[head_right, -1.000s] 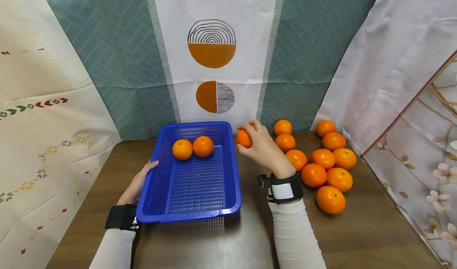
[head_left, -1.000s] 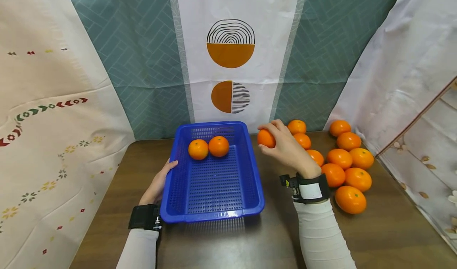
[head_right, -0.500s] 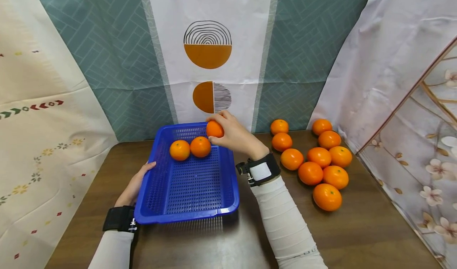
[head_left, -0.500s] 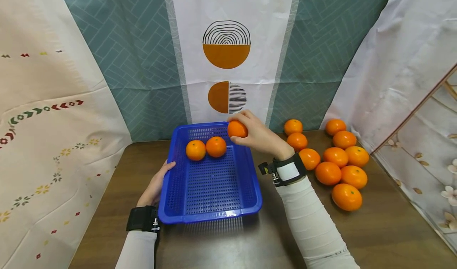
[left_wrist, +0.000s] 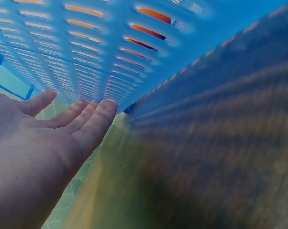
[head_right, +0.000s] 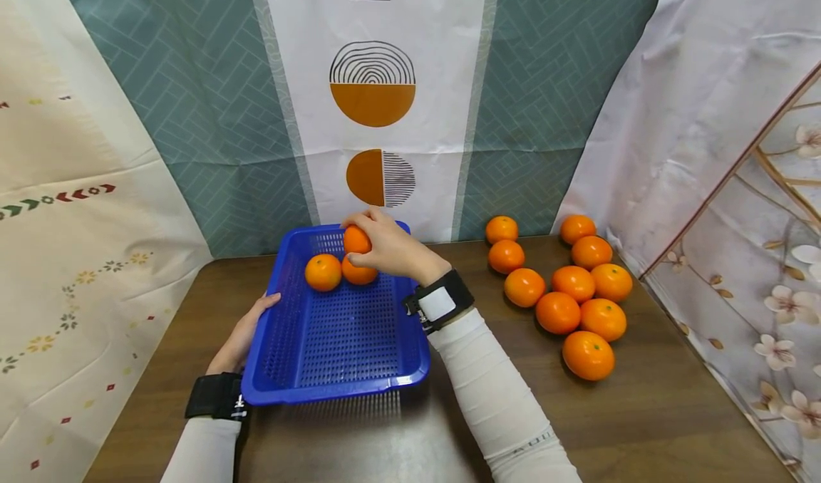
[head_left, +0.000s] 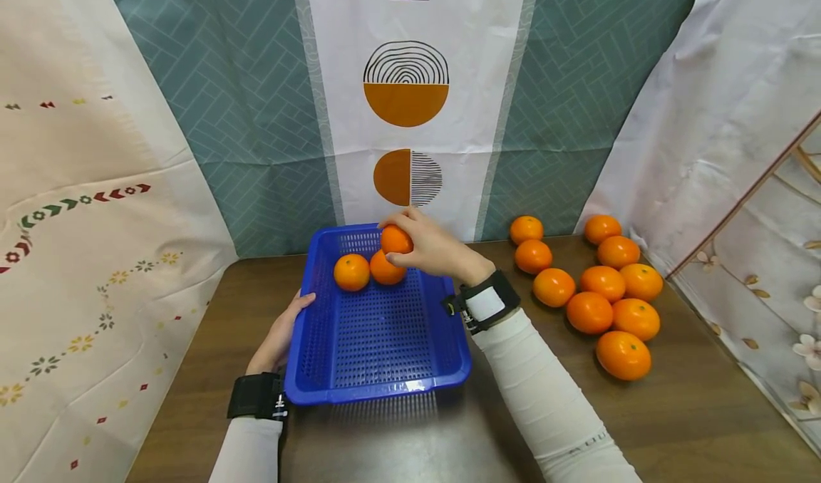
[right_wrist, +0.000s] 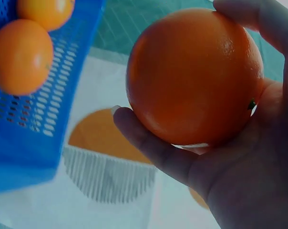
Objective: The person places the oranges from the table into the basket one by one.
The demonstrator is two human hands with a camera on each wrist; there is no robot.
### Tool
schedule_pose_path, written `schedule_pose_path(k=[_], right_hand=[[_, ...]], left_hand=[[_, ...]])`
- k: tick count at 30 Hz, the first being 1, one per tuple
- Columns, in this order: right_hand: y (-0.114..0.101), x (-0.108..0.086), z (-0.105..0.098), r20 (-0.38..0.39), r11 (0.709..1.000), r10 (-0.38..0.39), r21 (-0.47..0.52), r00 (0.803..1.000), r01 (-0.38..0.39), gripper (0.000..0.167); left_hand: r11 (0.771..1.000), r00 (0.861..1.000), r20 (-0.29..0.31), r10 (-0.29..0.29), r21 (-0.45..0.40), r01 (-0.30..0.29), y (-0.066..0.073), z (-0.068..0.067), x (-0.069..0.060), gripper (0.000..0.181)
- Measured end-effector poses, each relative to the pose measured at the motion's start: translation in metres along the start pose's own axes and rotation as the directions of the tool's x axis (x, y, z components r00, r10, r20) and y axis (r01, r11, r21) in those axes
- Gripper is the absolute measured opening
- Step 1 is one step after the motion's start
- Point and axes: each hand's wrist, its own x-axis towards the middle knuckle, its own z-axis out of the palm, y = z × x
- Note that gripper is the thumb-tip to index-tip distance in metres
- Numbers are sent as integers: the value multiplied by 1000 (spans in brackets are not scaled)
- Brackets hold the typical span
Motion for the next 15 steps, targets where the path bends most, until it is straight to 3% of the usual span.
schedule_pose_path(k=[6,15], right_hand=[[-7,17,23,137,999,30,-25,990,-26,47],[-11,35,59,245,999,-1,-52,970,14,48]], left_hand=[[1000,1000,-5,-5,2,5,2,-1,-1,68],[1000,1000,-7,-18,5,18,3,0,-1,68]])
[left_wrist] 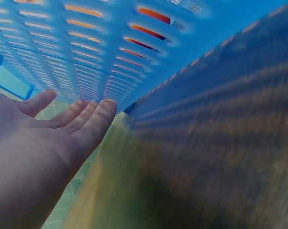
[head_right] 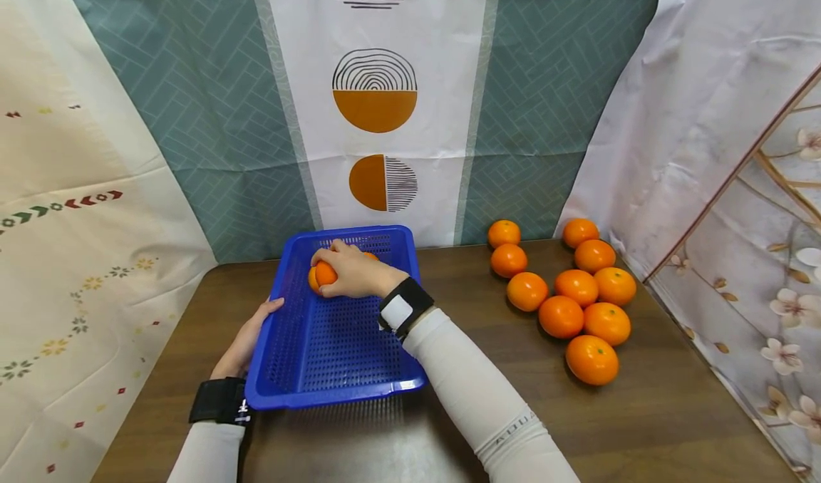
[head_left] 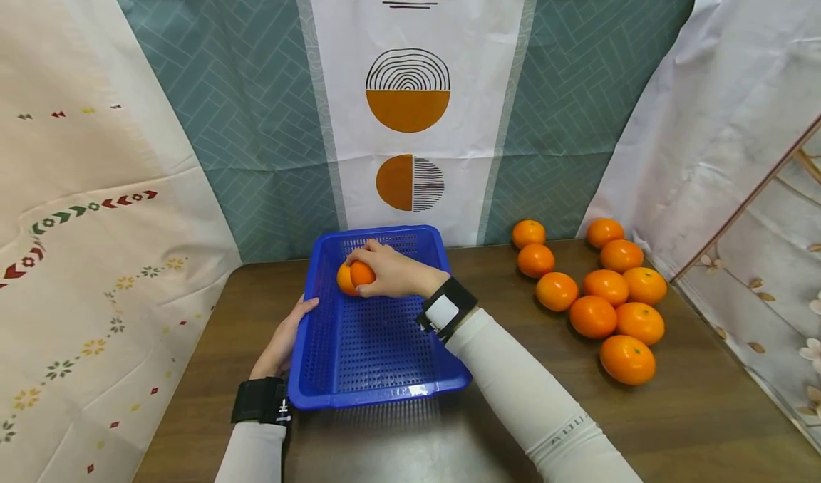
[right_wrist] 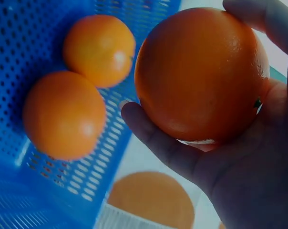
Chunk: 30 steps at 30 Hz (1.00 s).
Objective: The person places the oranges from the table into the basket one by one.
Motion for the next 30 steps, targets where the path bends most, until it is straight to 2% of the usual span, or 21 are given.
schedule_pose_path(k=[7,15,20,25,30], right_hand=[[3,9,23,79,998,11,-60,997,-6,54],[10,18,44,78,998,-6,-68,997,11,54],[14,20,51,111,999,-5,-50,994,10,54],[16,20,56,155,1000,27,-19,988,-25,56],[17,19,61,177,996,78,-58,981,-69,60]], left_hand=[[1000,1000,1,1,17,-1,-1,0,2,68],[1000,1000,8,9,-6,-9,-2,1,2,65],[1000,1000,3,6,6,-6,-2,0,1,67],[1000,1000,-10,-12,17,12,-2,0,1,68],[1000,1000,-15,-13,21,13,-1,1,1,69]])
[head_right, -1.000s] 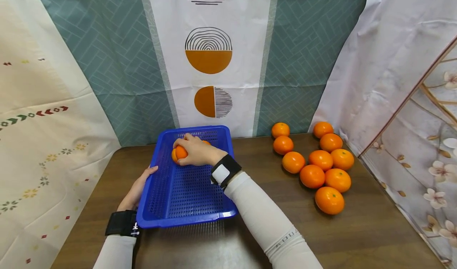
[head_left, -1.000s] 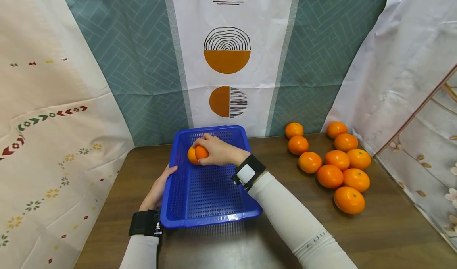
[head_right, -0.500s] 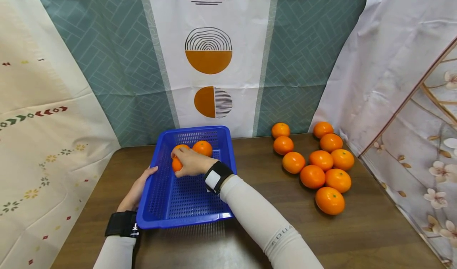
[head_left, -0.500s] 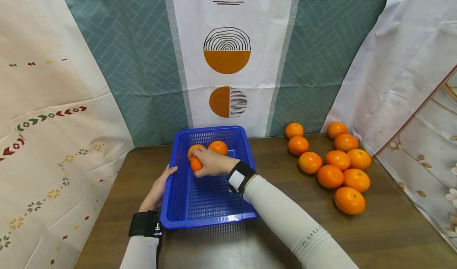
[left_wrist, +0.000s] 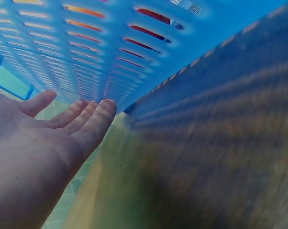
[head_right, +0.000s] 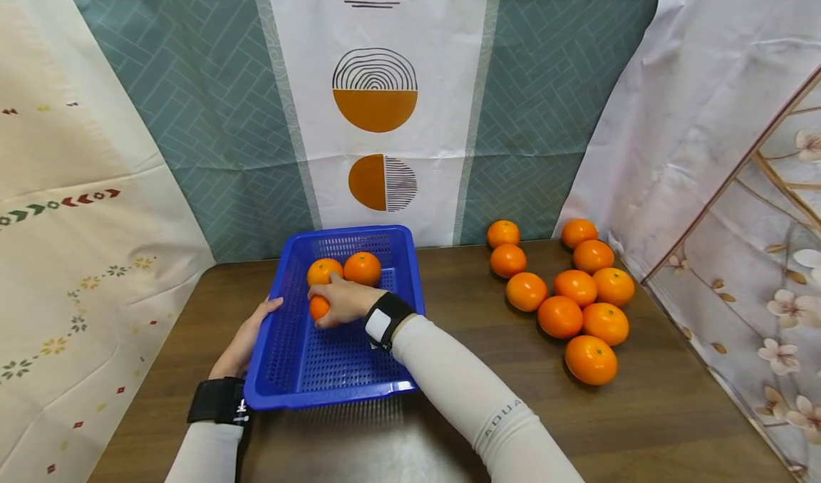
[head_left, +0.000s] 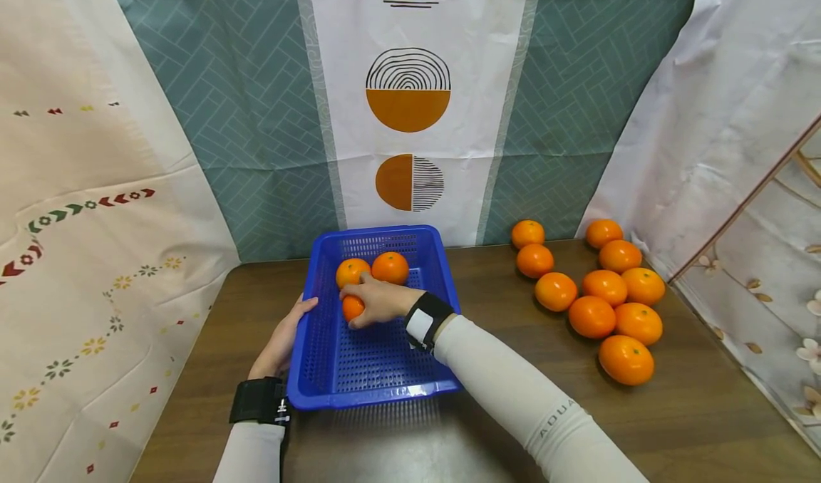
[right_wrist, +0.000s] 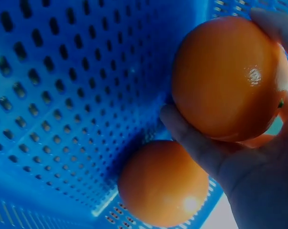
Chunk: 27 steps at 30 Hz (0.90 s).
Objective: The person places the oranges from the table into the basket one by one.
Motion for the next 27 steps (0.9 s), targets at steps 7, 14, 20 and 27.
schedule_pose_path(k=[7,14,20,27], right_hand=[[-2,1,6,-22,999,46,-17,999,-47,66],[1,3,9,-45,995,58,-73,997,-62,67],[2,3,12,-49,994,77,-69,996,-80,71],[3,5,14,-25,997,77,-19,997,-78,76]], left_hand=[[1000,1000,3,0,6,0,0,0,0,68],[1000,1000,6,13,-13,-12,0,0,1,67],[1000,1000,20,21,-20,-21,-1,0,1,66],[1000,1000,15,13,-1,-13,-1,0,0,67]])
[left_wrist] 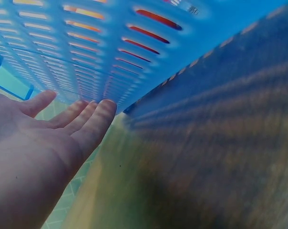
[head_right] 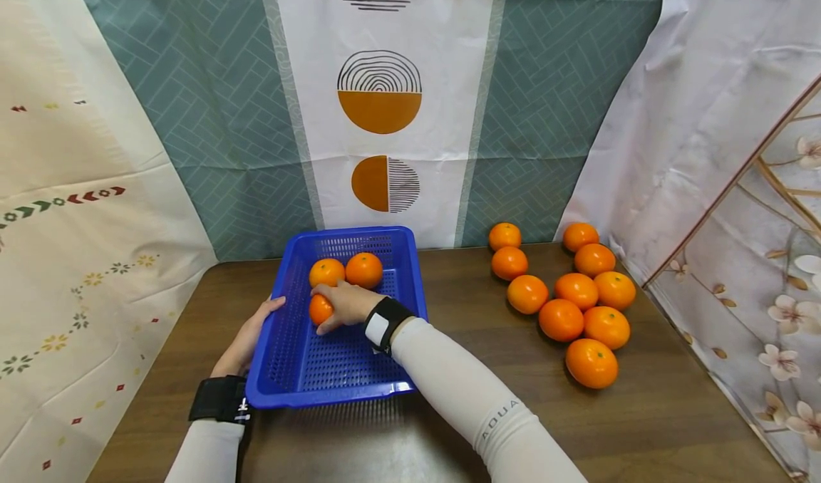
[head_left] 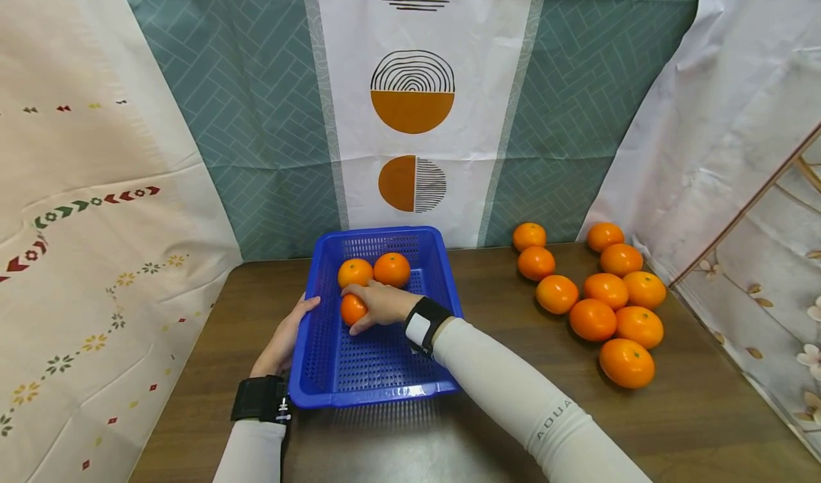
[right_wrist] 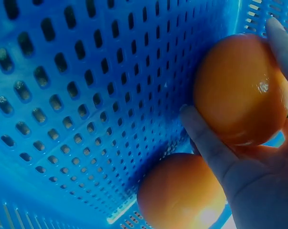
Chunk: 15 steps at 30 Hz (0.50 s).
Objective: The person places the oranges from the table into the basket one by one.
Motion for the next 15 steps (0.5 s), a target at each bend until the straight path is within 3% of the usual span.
schedule_pose_path(k=[6,15], right_hand=[[3,2,3,12,1000,-17,-6,1000,17,80],[-3,2,3,-62,998,-46,-52,997,43,83]], left_hand=[[1000,1000,-16,-7,-4,7,0,1,0,67],[999,998,38,43,-7,-43,-1,1,0,66]])
